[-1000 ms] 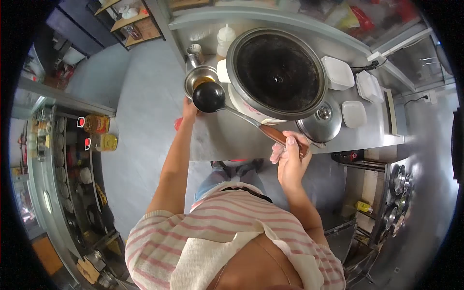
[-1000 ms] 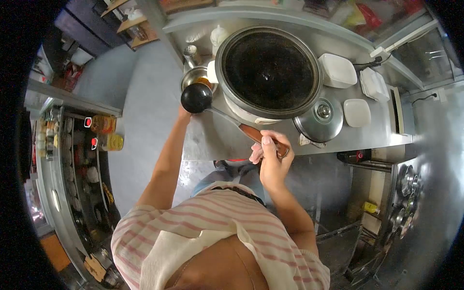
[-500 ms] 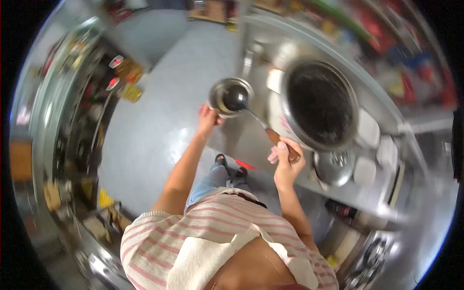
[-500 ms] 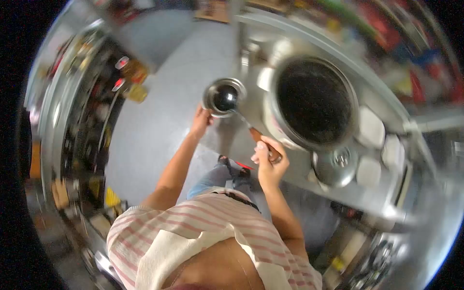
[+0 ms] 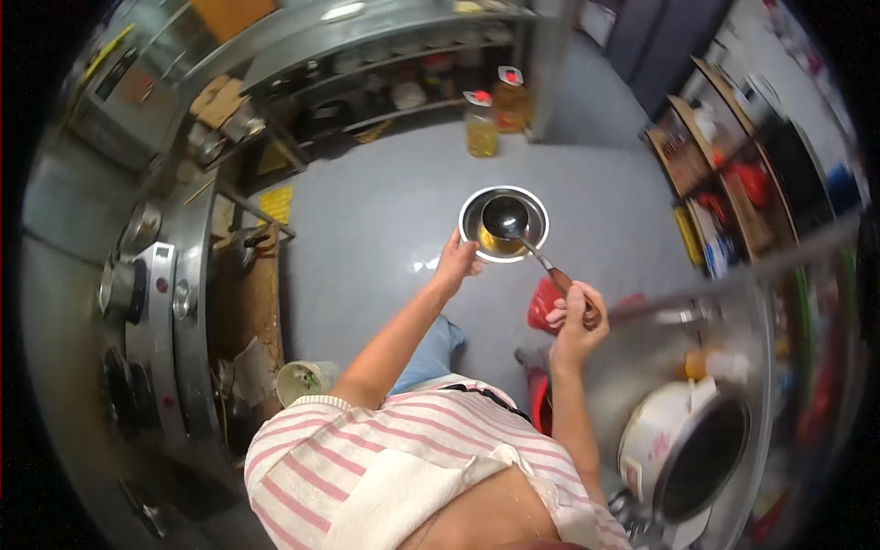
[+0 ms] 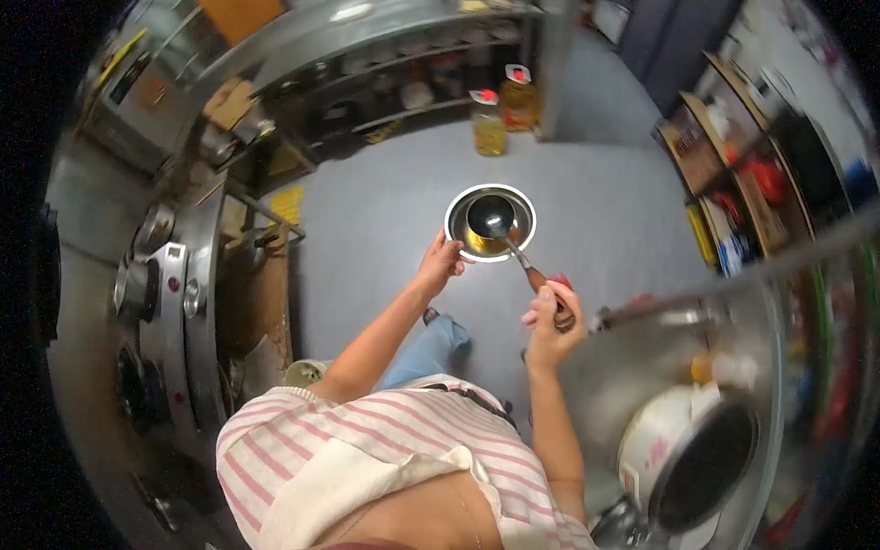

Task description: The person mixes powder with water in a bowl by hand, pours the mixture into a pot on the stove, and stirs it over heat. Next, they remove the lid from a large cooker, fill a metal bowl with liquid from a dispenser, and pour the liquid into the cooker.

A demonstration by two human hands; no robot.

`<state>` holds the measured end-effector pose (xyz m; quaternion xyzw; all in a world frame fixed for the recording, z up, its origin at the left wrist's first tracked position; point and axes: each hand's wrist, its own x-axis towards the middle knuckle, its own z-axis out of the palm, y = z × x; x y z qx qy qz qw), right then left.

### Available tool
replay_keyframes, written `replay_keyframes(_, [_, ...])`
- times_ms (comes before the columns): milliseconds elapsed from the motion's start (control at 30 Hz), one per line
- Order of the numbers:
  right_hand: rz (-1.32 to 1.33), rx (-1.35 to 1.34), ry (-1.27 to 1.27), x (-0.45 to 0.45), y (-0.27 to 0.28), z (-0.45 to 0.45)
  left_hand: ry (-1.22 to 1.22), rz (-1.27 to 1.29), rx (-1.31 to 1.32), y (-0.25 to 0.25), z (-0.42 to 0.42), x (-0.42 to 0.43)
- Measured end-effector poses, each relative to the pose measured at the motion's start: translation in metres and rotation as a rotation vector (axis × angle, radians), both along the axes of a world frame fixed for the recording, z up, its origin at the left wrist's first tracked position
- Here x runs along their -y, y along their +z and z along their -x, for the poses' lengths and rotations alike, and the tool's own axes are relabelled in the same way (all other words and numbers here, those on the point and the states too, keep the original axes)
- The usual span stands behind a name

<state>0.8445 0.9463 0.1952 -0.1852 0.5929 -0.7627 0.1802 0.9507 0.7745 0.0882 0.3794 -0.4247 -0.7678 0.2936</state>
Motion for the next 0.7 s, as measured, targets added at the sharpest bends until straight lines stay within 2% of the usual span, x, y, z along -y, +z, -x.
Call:
replay_keyframes(67, [0.015, 0.12, 0.053, 0.059, 0.012, 0.002, 0.099, 0.026, 0.098, -0.001, -0.021, 0.052])
replay_keyframes(167, [0.104, 0.014, 0.006, 0.156, 0.026, -0.003, 0.172, 0.044, 0.024, 0.0, -0.072, 0.127])
replay_keyframes(267, [0.134, 0.007, 0.166, 0.243, 0.045, 0.002, 0.278, 0.045, 0.043, 0.017, -0.12, 0.191])
replay_keyframes(433, [0.125, -0.071, 0.168, 0.359, 0.068, 0.01, 0.467, 0.051, 0.049, 0.033, -0.188, 0.278])
replay_keyframes(533, [0.16, -0.184, 0.207, 0.435, 0.068, 0.011, 0.558, 0.029, 0.05, 0.04, -0.23, 0.33])
replay_keyframes(700, [0.041, -0.308, 0.362, 0.565, 0.052, 0.013, 0.696, 0.066, 0.107, 0.041, -0.297, 0.437])
